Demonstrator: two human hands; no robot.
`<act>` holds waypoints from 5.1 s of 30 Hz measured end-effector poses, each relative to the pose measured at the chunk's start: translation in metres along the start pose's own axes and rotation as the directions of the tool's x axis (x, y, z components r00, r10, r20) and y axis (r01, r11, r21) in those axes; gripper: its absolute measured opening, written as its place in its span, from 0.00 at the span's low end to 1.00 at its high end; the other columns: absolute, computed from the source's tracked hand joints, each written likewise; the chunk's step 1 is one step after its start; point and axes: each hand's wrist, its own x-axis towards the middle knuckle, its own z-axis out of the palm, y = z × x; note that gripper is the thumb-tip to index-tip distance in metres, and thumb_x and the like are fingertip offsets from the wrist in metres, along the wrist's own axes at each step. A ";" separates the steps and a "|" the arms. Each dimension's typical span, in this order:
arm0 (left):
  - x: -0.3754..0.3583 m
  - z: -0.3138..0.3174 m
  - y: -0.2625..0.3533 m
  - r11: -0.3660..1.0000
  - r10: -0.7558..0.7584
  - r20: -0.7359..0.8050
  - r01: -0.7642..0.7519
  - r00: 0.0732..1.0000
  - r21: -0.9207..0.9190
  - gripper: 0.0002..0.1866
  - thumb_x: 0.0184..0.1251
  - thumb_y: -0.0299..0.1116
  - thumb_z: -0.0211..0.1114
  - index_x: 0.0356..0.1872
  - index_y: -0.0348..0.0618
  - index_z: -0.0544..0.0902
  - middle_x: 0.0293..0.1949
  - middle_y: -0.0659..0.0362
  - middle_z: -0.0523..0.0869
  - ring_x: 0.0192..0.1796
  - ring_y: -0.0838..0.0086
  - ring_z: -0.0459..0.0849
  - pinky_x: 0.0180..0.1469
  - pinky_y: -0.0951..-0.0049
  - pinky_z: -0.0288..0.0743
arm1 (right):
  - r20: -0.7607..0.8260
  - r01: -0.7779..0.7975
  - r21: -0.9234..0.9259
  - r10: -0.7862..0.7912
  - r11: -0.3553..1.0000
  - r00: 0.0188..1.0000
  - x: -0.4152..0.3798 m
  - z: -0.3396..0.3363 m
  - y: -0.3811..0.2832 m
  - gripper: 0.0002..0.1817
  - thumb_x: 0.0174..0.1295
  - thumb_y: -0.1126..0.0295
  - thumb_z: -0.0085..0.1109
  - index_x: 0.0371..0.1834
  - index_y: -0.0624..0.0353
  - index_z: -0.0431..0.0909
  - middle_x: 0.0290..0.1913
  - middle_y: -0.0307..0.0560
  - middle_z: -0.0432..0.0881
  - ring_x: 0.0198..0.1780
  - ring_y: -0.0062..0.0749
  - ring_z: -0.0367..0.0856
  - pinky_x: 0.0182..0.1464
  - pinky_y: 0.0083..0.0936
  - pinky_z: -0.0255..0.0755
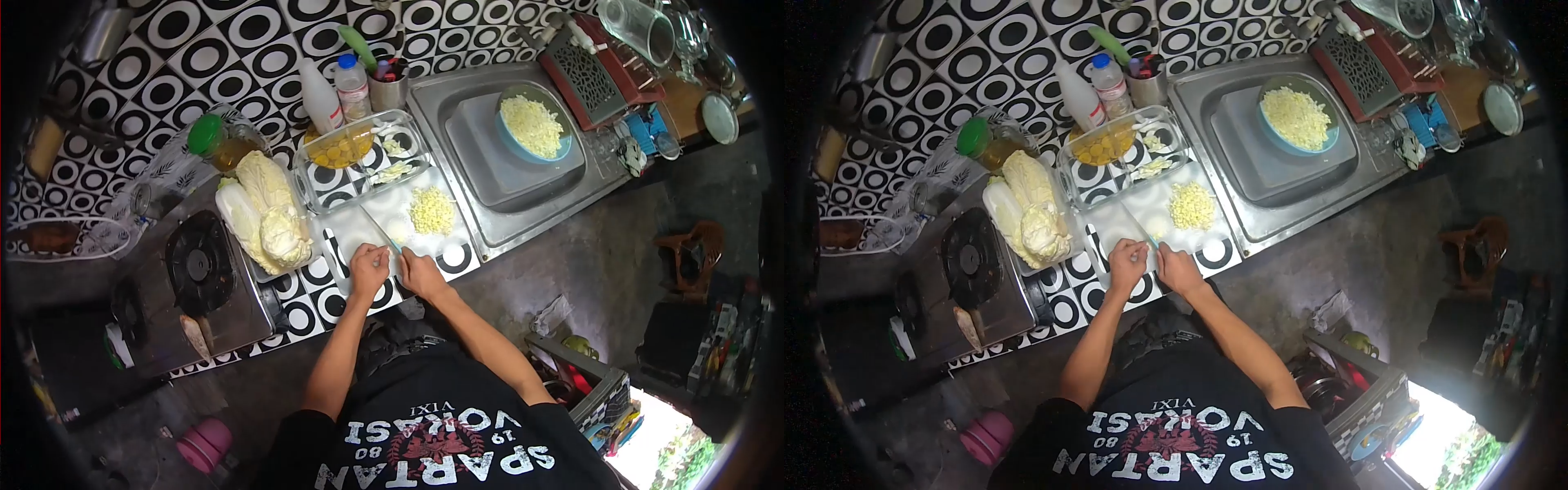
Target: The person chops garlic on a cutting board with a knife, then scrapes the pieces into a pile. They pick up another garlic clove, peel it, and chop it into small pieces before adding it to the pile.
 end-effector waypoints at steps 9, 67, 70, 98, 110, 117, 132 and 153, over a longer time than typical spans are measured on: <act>0.004 -0.001 0.006 0.996 -0.088 -0.039 0.087 0.995 -0.031 0.06 0.46 0.20 0.68 0.27 0.39 0.85 0.25 0.56 0.80 0.24 0.68 0.79 0.30 0.72 0.73 | 0.040 0.023 -0.034 -0.022 0.999 0.999 -0.025 -0.006 0.000 0.08 0.63 0.69 0.46 0.36 0.64 0.69 0.21 0.67 0.76 0.27 0.65 0.77 0.31 0.52 0.71; 0.022 0.003 0.016 0.897 -0.354 0.204 0.393 0.913 -0.203 0.14 0.54 0.20 0.60 0.44 0.37 0.81 0.39 0.55 0.86 0.36 0.77 0.83 0.41 0.80 0.75 | 0.194 -0.099 0.236 0.053 0.967 0.980 -0.081 -0.084 0.037 0.14 0.64 0.65 0.50 0.47 0.61 0.75 0.29 0.66 0.78 0.35 0.61 0.77 0.39 0.45 0.70; 0.027 -0.012 0.019 0.874 -0.413 0.158 0.439 0.897 -0.208 0.15 0.55 0.19 0.59 0.45 0.36 0.81 0.39 0.57 0.86 0.36 0.81 0.81 0.40 0.82 0.74 | 0.272 0.000 0.121 -0.033 0.993 0.962 -0.069 -0.082 0.044 0.13 0.66 0.64 0.48 0.47 0.60 0.75 0.28 0.60 0.79 0.32 0.57 0.78 0.36 0.43 0.70; 0.165 0.022 0.050 0.805 -0.027 0.121 -0.050 0.992 0.591 0.10 0.51 0.34 0.67 0.35 0.49 0.87 0.38 0.57 0.84 0.51 0.59 0.71 0.55 0.62 0.64 | 0.068 -0.014 0.185 0.001 0.983 0.998 -0.013 -0.153 0.057 0.18 0.63 0.64 0.53 0.53 0.61 0.75 0.38 0.65 0.81 0.43 0.56 0.80 0.45 0.36 0.74; 0.153 -0.008 0.045 0.974 -0.194 -0.020 0.195 0.981 0.119 0.09 0.53 0.34 0.67 0.33 0.42 0.86 0.29 0.54 0.85 0.33 0.64 0.79 0.41 0.70 0.73 | 0.040 -0.063 0.191 0.056 0.980 0.998 -0.015 -0.142 0.061 0.16 0.62 0.67 0.54 0.51 0.58 0.76 0.33 0.66 0.79 0.40 0.60 0.78 0.40 0.40 0.72; 0.145 -0.005 0.048 0.979 -0.072 -0.010 0.072 0.997 0.189 0.11 0.53 0.32 0.65 0.37 0.42 0.85 0.29 0.51 0.84 0.30 0.63 0.80 0.38 0.69 0.74 | 0.089 -0.006 0.165 -0.009 0.986 0.996 -0.012 -0.138 0.057 0.16 0.62 0.67 0.54 0.52 0.58 0.75 0.31 0.66 0.79 0.37 0.59 0.79 0.39 0.40 0.72; 0.173 0.017 0.059 0.800 -0.115 0.277 -0.076 0.954 0.595 0.08 0.53 0.36 0.66 0.34 0.50 0.88 0.37 0.56 0.83 0.49 0.56 0.72 0.54 0.64 0.69 | 0.056 -0.059 0.178 0.050 0.982 0.997 -0.019 -0.139 0.060 0.17 0.63 0.63 0.54 0.53 0.55 0.76 0.31 0.63 0.80 0.36 0.54 0.82 0.40 0.34 0.73; 0.184 0.002 0.034 0.960 -0.258 0.074 0.264 0.963 -0.089 0.07 0.55 0.27 0.64 0.35 0.41 0.85 0.32 0.51 0.85 0.33 0.65 0.84 0.40 0.71 0.75 | 0.124 -0.097 0.182 0.075 0.978 0.989 -0.011 -0.144 0.055 0.16 0.62 0.65 0.54 0.52 0.57 0.76 0.34 0.66 0.79 0.40 0.60 0.78 0.42 0.40 0.72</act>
